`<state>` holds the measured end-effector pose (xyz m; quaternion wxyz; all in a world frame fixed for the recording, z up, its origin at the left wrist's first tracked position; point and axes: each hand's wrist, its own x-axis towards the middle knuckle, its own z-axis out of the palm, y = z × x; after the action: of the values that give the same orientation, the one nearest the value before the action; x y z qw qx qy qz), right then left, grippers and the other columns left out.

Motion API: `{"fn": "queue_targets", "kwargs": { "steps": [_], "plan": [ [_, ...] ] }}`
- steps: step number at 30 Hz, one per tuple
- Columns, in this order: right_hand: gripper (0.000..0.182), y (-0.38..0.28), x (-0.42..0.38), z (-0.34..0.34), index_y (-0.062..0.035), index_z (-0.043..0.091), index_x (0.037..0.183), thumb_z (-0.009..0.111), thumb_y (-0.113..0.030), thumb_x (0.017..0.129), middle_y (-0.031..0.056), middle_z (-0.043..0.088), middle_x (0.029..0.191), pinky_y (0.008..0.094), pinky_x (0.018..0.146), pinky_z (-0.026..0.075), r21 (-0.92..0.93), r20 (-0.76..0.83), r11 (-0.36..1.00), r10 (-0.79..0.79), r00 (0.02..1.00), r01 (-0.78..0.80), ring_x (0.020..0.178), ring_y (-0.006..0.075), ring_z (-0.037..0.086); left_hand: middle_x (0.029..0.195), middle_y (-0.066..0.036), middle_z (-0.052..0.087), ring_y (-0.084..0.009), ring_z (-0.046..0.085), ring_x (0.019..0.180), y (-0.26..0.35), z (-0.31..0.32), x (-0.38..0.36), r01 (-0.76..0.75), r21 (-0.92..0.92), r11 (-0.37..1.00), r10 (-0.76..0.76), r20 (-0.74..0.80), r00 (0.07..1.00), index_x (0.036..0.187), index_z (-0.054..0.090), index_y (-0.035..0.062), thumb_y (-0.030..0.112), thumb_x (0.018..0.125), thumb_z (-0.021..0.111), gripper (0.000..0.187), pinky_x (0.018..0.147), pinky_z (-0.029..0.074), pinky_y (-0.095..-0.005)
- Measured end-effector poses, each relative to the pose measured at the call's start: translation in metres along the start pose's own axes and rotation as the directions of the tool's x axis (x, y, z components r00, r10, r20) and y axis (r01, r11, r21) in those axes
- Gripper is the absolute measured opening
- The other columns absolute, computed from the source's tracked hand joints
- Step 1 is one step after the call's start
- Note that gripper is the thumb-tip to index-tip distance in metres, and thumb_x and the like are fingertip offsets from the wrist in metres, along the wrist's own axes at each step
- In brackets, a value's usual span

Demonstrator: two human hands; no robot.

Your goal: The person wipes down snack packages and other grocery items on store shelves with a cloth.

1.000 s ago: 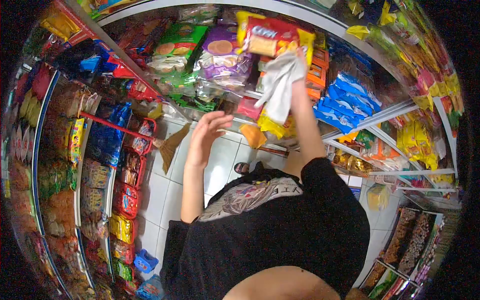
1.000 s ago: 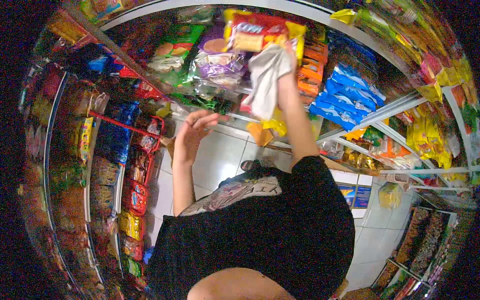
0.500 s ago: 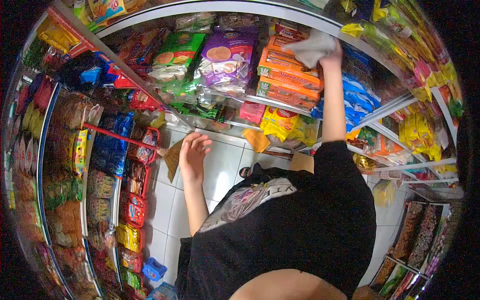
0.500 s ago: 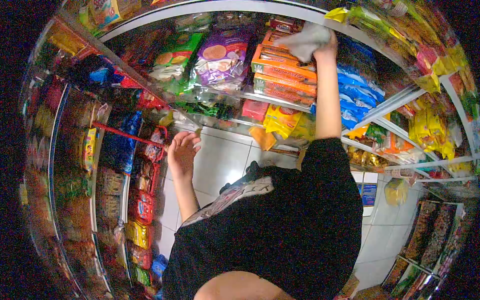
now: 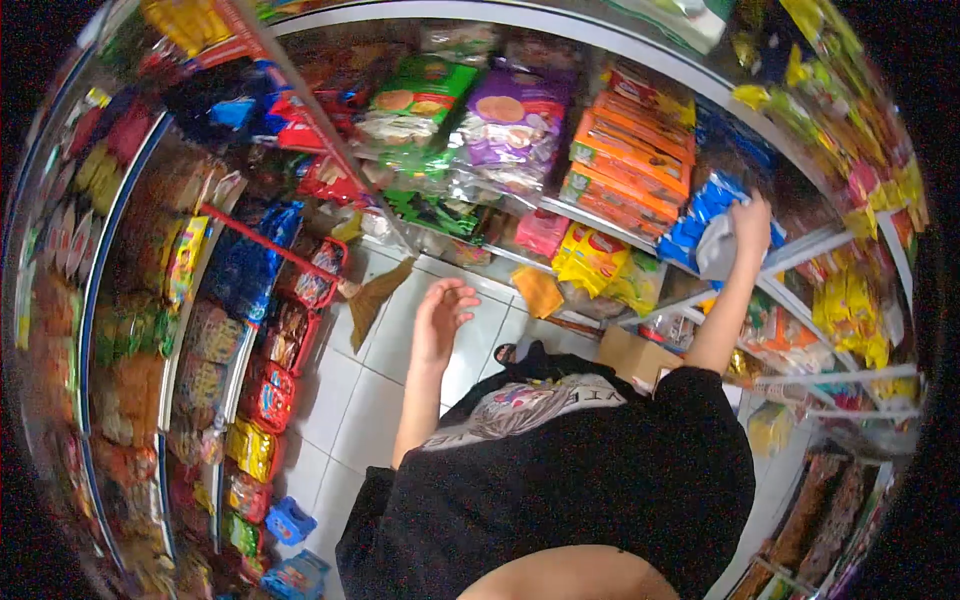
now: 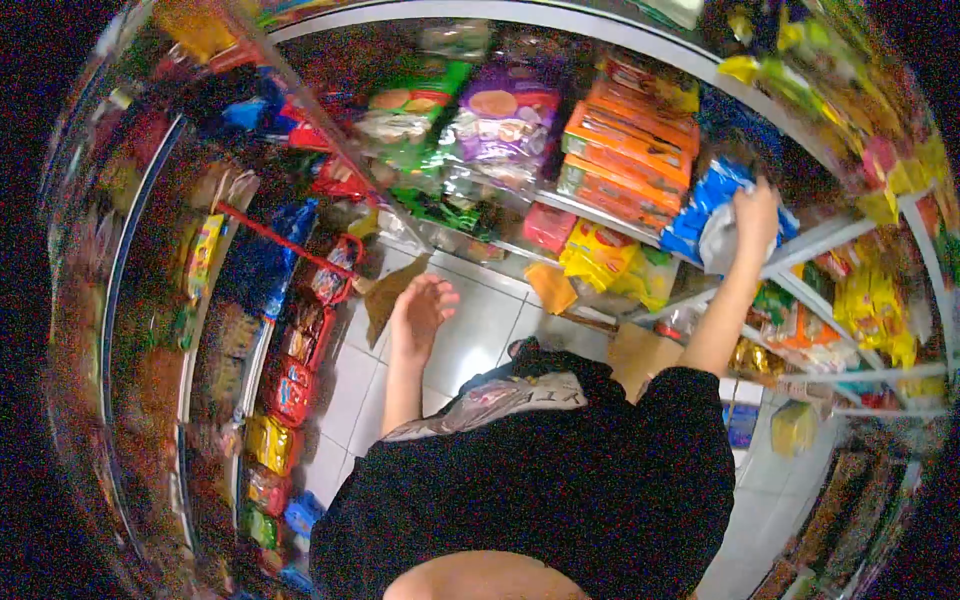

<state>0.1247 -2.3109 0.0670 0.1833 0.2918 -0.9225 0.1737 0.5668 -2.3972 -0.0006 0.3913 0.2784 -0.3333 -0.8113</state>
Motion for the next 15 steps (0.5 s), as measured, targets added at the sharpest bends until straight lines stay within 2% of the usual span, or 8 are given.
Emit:
{"fn": "queue_targets", "kwargs": {
  "steps": [5,6,7,9,10,12,14,15],
  "plan": [
    [0.034,-0.010,-0.012,0.005,-0.0097,0.047,0.098,0.047,-0.029,0.071,0.0133,0.044,0.100,0.0371,0.068,0.039,-0.006,-0.092,0.997,0.071,0.993,-0.071,0.085,0.0309,0.047,0.083,-0.006,0.051,-0.0150,0.049,0.075,0.003,-0.019,-0.023,-0.068,-0.062,0.996,0.060,-0.124,0.990,0.089,0.044,0.0073,0.032,0.075,0.039,0.029,0.063,0.037,-0.0242],
    [0.033,-0.004,-0.012,0.011,-0.0102,0.047,0.098,0.047,-0.029,0.071,0.0128,0.044,0.099,0.0371,0.068,0.039,0.027,-0.190,1.000,0.016,0.982,-0.011,0.085,0.0308,0.047,0.083,-0.006,0.051,-0.0150,0.049,0.075,0.003,-0.027,-0.028,-0.093,-0.064,0.994,0.084,-0.123,0.989,0.089,0.044,0.0073,0.032,0.075,0.039,0.029,0.063,0.037,-0.0242],
    [0.030,-0.003,-0.011,0.006,-0.0093,0.049,0.094,0.047,-0.028,0.071,0.0131,0.044,0.098,0.0367,0.068,0.038,0.052,-0.177,0.998,0.033,0.984,-0.025,0.085,0.0305,0.046,0.083,-0.006,0.051,-0.0161,0.049,0.076,0.001,-0.035,-0.033,-0.099,-0.082,0.992,0.085,-0.154,0.984,0.089,0.045,0.0077,0.033,0.075,0.038,0.030,0.063,0.037,-0.0255],
    [0.024,-0.006,-0.011,-0.011,-0.0064,0.052,0.081,0.050,-0.027,0.070,0.0145,0.047,0.088,0.0367,0.066,0.037,0.180,-0.253,0.984,0.040,0.967,0.007,0.080,0.0309,0.046,0.082,-0.005,0.052,-0.0175,0.050,0.075,-0.002,-0.044,-0.044,-0.130,-0.138,0.982,0.098,-0.221,0.970,0.087,0.047,0.0082,0.034,0.075,0.039,0.030,0.062,0.038,-0.0267],
    [0.022,-0.006,-0.012,-0.014,-0.0057,0.052,0.078,0.051,-0.026,0.070,0.0144,0.047,0.084,0.0367,0.064,0.036,0.221,-0.400,0.971,0.008,0.916,0.088,0.078,0.0310,0.045,0.082,-0.005,0.052,-0.0175,0.050,0.075,-0.003,-0.048,-0.050,-0.162,-0.154,0.975,0.125,-0.225,0.966,0.087,0.047,0.0082,0.034,0.075,0.039,0.030,0.062,0.038,-0.0267],
    [0.021,-0.026,-0.025,-0.048,-0.0039,0.051,0.074,0.051,-0.024,0.070,0.0123,0.046,0.078,0.0359,0.064,0.035,0.293,-0.380,0.947,-0.011,0.925,0.131,0.074,0.0299,0.045,0.080,-0.005,0.051,-0.0164,0.050,0.072,-0.007,-0.054,-0.061,-0.190,-0.284,0.940,0.091,-0.326,0.941,0.087,0.045,0.0067,0.031,0.075,0.038,0.028,0.060,0.038,-0.0252],
    [0.020,-0.055,-0.047,-0.079,-0.0028,0.050,0.070,0.052,-0.023,0.070,0.0106,0.046,0.073,0.0340,0.062,0.035,0.343,-0.419,0.913,-0.059,0.906,0.219,0.070,0.0277,0.045,0.079,-0.005,0.051,-0.0162,0.050,0.072,-0.012,-0.057,-0.067,-0.224,-0.317,0.922,0.103,-0.357,0.928,0.087,0.045,0.0068,0.031,0.075,0.037,0.028,0.059,0.038,-0.0251],
    [0.019,-0.070,-0.060,-0.095,-0.0027,0.050,0.069,0.052,-0.021,0.070,0.0102,0.046,0.071,0.0328,0.061,0.035,0.378,-0.388,0.891,-0.093,0.917,0.251,0.068,0.0264,0.045,0.079,-0.005,0.051,-0.0160,0.050,0.072,-0.014,-0.058,-0.070,-0.224,-0.337,0.914,0.085,-0.382,0.920,0.086,0.046,0.0069,0.030,0.075,0.037,0.027,0.059,0.038,-0.0251]
  ]
}}
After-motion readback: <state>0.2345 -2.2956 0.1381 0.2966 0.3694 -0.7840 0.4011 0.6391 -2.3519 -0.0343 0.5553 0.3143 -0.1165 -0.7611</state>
